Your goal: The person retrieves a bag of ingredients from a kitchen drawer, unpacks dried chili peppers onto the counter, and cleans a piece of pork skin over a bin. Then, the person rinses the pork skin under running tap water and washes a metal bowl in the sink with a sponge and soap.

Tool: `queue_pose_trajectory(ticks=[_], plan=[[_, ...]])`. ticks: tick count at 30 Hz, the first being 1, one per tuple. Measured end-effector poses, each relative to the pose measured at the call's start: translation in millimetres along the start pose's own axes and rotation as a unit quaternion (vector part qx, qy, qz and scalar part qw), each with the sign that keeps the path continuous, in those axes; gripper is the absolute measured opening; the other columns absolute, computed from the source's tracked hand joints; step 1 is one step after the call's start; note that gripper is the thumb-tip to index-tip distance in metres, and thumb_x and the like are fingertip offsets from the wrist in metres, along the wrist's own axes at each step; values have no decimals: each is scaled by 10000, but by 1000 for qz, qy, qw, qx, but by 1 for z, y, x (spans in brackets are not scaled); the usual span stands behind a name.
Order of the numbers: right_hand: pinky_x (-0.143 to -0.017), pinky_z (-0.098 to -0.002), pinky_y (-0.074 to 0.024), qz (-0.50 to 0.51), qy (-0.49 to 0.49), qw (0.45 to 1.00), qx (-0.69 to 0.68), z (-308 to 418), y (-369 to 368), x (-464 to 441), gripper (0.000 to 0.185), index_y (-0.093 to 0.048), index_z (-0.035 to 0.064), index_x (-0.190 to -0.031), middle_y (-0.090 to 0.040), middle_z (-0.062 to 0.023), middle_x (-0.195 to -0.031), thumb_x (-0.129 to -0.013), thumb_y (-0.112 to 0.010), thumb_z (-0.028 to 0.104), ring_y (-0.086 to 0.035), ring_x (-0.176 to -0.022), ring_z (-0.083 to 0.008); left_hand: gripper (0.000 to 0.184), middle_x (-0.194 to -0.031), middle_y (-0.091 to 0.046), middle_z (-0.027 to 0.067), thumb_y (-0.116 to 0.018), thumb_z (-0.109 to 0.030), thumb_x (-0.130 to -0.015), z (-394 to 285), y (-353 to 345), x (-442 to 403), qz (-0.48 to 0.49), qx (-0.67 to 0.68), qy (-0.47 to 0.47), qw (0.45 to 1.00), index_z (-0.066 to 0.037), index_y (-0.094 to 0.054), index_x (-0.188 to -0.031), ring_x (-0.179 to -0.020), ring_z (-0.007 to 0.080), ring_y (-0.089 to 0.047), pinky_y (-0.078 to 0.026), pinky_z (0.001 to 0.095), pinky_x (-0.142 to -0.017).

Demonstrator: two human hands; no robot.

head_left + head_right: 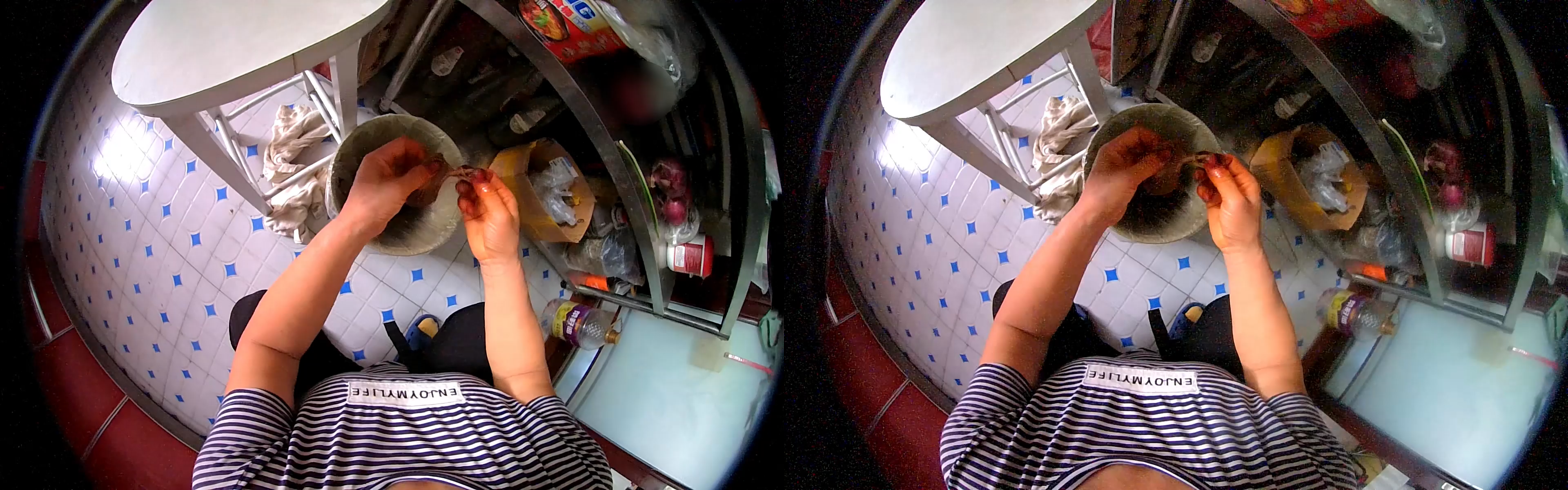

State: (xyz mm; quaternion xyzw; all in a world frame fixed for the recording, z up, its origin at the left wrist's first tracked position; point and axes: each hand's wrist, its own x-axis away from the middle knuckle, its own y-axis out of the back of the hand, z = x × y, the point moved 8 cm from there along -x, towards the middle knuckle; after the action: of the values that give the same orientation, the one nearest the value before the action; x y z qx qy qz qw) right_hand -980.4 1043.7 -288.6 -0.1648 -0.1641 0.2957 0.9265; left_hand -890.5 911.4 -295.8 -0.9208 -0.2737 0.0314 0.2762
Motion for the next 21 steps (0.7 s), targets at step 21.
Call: queue_pose_trajectory(ticks=[21], plan=[[-626,-258,-485,85,250,819,509,54,-35,-1,73,-562,1,-843,-611,-37,-716,-781,-594,-19,-581,-672,-105,161,-922,-549,13,-539,-80,-896,9,0,-3,81,-128,-13,988,-34,-503,-1046,-874,101,-489,-412,230,-787]])
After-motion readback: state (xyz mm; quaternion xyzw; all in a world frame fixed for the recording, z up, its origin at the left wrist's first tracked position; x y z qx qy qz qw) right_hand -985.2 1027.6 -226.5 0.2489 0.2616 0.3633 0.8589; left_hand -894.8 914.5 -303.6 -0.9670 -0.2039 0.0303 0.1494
